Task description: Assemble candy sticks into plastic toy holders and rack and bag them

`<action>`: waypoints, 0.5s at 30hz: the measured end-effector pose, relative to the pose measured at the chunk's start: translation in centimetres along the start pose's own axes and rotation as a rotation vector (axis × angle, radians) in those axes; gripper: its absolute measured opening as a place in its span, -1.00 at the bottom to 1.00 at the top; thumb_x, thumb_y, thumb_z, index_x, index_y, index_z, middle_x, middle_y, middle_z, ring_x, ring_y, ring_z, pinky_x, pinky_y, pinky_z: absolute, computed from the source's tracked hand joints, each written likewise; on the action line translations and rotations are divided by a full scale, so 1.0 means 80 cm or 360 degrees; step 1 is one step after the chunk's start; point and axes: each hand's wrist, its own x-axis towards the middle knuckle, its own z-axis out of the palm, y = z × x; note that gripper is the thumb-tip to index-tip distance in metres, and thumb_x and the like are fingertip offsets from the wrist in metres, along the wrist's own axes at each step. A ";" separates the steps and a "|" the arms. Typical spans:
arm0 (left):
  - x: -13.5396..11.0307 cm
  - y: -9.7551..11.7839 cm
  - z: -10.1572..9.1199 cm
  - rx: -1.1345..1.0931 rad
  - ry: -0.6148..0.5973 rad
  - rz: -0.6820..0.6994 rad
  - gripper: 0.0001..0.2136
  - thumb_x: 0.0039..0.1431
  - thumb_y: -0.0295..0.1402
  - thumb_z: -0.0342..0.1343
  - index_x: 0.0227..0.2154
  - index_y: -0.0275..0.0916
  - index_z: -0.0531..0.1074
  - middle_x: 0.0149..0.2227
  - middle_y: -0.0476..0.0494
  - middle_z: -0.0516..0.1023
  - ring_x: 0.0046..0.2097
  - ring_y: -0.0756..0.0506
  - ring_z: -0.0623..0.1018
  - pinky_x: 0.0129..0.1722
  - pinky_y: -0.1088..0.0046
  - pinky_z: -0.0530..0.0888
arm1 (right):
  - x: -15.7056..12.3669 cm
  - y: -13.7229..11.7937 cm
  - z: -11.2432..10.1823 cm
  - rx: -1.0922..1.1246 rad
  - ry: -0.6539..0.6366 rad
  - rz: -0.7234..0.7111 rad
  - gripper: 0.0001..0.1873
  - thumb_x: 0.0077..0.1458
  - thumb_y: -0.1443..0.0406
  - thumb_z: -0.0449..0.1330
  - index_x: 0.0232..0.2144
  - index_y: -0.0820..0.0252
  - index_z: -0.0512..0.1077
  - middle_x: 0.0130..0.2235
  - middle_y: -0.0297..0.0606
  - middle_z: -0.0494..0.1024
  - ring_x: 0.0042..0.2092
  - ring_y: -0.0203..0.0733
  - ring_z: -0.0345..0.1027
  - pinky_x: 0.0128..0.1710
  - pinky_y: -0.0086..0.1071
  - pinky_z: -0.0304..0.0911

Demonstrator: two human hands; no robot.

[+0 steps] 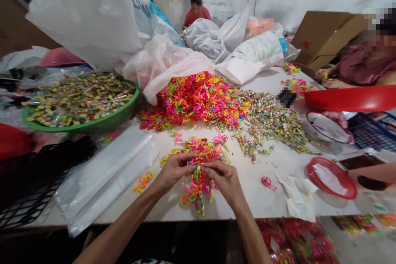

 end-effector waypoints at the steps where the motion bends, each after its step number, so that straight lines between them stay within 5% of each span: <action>1: 0.009 0.005 -0.008 0.0085 -0.0063 0.0044 -0.62 -0.07 -0.28 0.17 -0.13 -0.26 0.45 -0.25 -0.18 0.56 -0.28 -0.10 0.50 -0.31 0.41 0.41 | 0.009 0.003 -0.002 0.0012 0.0011 0.0029 -0.79 -0.11 0.18 0.26 -0.39 0.14 0.54 -0.47 -0.28 0.54 -0.45 -0.21 0.39 -0.41 -0.33 0.31; 5: 0.065 0.022 -0.058 0.0973 0.0025 0.0442 -0.66 0.10 -0.44 -0.07 -0.05 -0.25 0.37 -0.02 -0.21 0.42 -0.09 -0.09 0.44 -0.21 0.43 0.39 | 0.049 0.019 -0.016 -0.0306 0.0258 -0.0121 -0.72 -0.07 0.14 0.21 -0.32 0.15 0.52 -0.33 -0.21 0.55 -0.28 -0.10 0.41 -0.27 -0.23 0.32; 9: 0.115 0.009 -0.115 0.1604 -0.0185 0.0454 -0.66 -0.10 -0.65 -0.04 -0.33 -0.19 0.50 -0.13 -0.13 0.49 -0.07 -0.10 0.42 -0.14 0.43 0.34 | 0.049 0.032 -0.007 -0.1048 0.0547 -0.0521 -0.64 -0.01 0.18 0.16 -0.13 0.11 0.44 -0.02 -0.12 0.40 0.01 0.01 0.25 -0.04 -0.10 0.21; 12: 0.124 -0.006 -0.139 0.1741 -0.0246 0.0406 -0.76 -0.15 -0.61 0.03 -0.43 -0.19 0.48 -0.22 -0.09 0.52 -0.12 -0.12 0.44 -0.19 0.44 0.35 | 0.019 0.041 0.026 -0.1360 0.0533 -0.0878 -0.62 0.03 0.24 0.14 -0.05 0.11 0.37 0.06 -0.12 0.33 0.11 0.01 0.11 0.05 -0.06 0.12; 15: 0.103 -0.002 -0.152 0.1879 -0.0107 0.0377 -0.76 -0.08 -0.57 0.00 -0.33 -0.22 0.44 -0.19 -0.16 0.49 -0.11 -0.15 0.43 -0.15 0.37 0.33 | -0.017 0.053 0.059 -0.1552 0.0372 -0.1201 -0.59 0.01 0.30 0.17 -0.03 0.12 0.34 0.09 -0.13 0.30 0.16 0.06 0.03 0.07 -0.03 0.09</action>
